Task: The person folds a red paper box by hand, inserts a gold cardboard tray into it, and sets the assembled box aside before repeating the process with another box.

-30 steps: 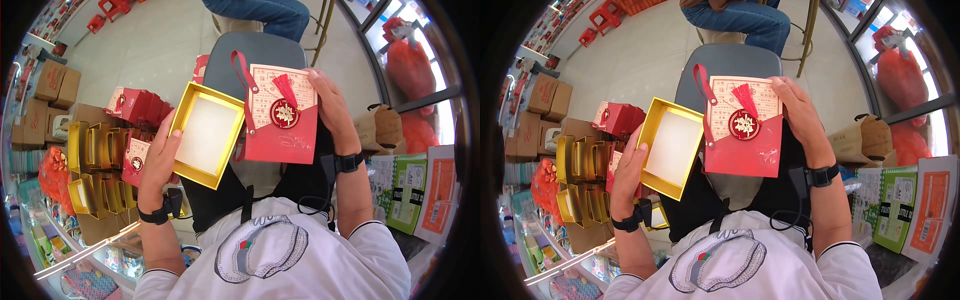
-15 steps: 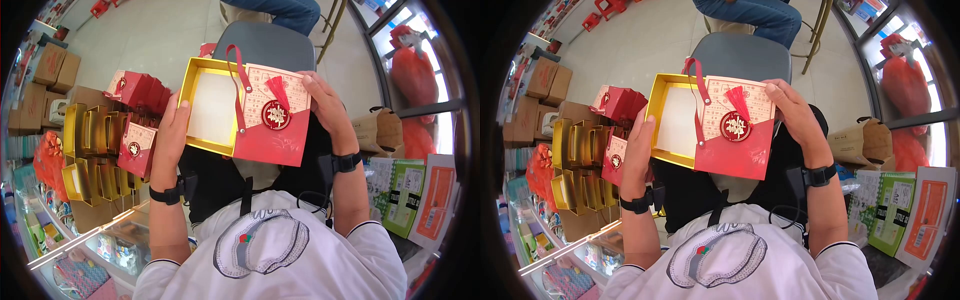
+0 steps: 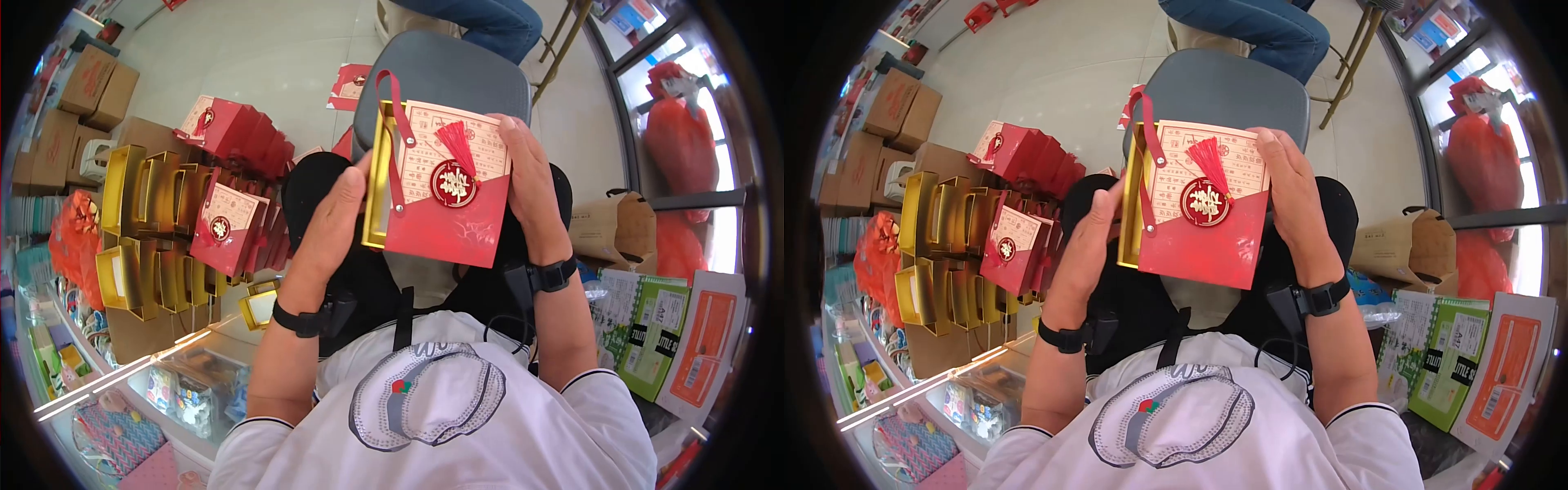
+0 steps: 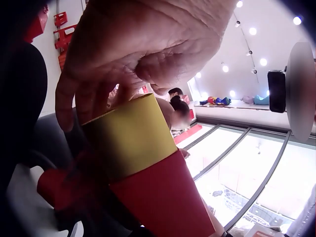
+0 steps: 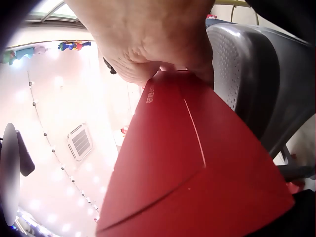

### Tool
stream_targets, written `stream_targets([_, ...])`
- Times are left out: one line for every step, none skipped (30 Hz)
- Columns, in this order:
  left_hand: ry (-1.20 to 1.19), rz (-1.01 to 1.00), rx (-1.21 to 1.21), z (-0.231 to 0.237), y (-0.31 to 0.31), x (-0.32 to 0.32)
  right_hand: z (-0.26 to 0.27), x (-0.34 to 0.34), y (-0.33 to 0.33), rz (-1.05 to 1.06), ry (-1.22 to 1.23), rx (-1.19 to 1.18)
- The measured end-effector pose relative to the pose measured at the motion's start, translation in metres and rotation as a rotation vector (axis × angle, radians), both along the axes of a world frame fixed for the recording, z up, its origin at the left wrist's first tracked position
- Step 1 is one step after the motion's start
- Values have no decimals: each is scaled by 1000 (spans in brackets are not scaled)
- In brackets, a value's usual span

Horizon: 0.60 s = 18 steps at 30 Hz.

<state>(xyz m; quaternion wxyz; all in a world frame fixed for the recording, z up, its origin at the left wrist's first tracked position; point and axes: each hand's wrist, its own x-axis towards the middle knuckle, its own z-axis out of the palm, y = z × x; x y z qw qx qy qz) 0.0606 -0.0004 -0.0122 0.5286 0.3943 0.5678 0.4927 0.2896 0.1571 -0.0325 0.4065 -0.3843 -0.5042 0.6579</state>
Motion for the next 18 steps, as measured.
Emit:
stream_targets([-82, -43, 36, -3, 0, 3, 0, -3, -1, -2, 15, -12])
stream_targets([-163, -86, 72, -6, 2, 7, 0, -6, -2, -2, 29, -27])
stream_targets([-127, -98, 68, -7, 3, 11, 0, -9, -3, -3, 44, -43])
stream_targets([-92, -111, 60, -6, 4, 15, 0, -13, -3, -11, 46, -37])
stream_targets([-138, -127, 16, -2, 4, 15, 2, -16, -3, -22, 48, -30])
stream_targets([-157, -103, 38, -2, 7, 13, 4, -19, 0, -34, 50, -22])
stream_targets([-178, -78, 61, -2, 9, 11, 5, -18, 4, 7, -6, 6])
stream_targets([-199, -53, 83, -2, 12, 8, 9, -20, 7, 0, 12, -3])
stream_targets([-212, -41, 106, 1, 15, -2, 12, -24, 10, -7, 29, -16])
stream_targets([-244, 16, 104, 5, 19, -12, 12, -27, 12, -15, 48, -31])
stream_targets([-220, 70, 129, 6, 22, -26, 4, -23, 23, 13, 62, 78])
stream_targets([-187, 124, 161, 9, 24, -42, 3, -20, 32, -4, -42, 157])
stream_targets([-129, 213, 164, 14, 25, -57, 2, -17, 38, -24, -142, 238])
stream_targets([-128, 283, 180, 14, 26, -75, 1, -13, 42, -49, -246, 316])
stream_targets([-86, 345, 156, 14, 27, -92, -5, -8, 44, -55, -310, 373])
stream_targets([-48, 407, 128, 12, 27, -109, -7, -9, 41, -44, -396, 427])
stream_targets([-33, 467, 104, 4, 29, -123, -9, -8, 38, -34, -487, 480])
stream_targets([-20, 523, 78, -8, 33, -139, -11, -6, 36, -25, -580, 531])
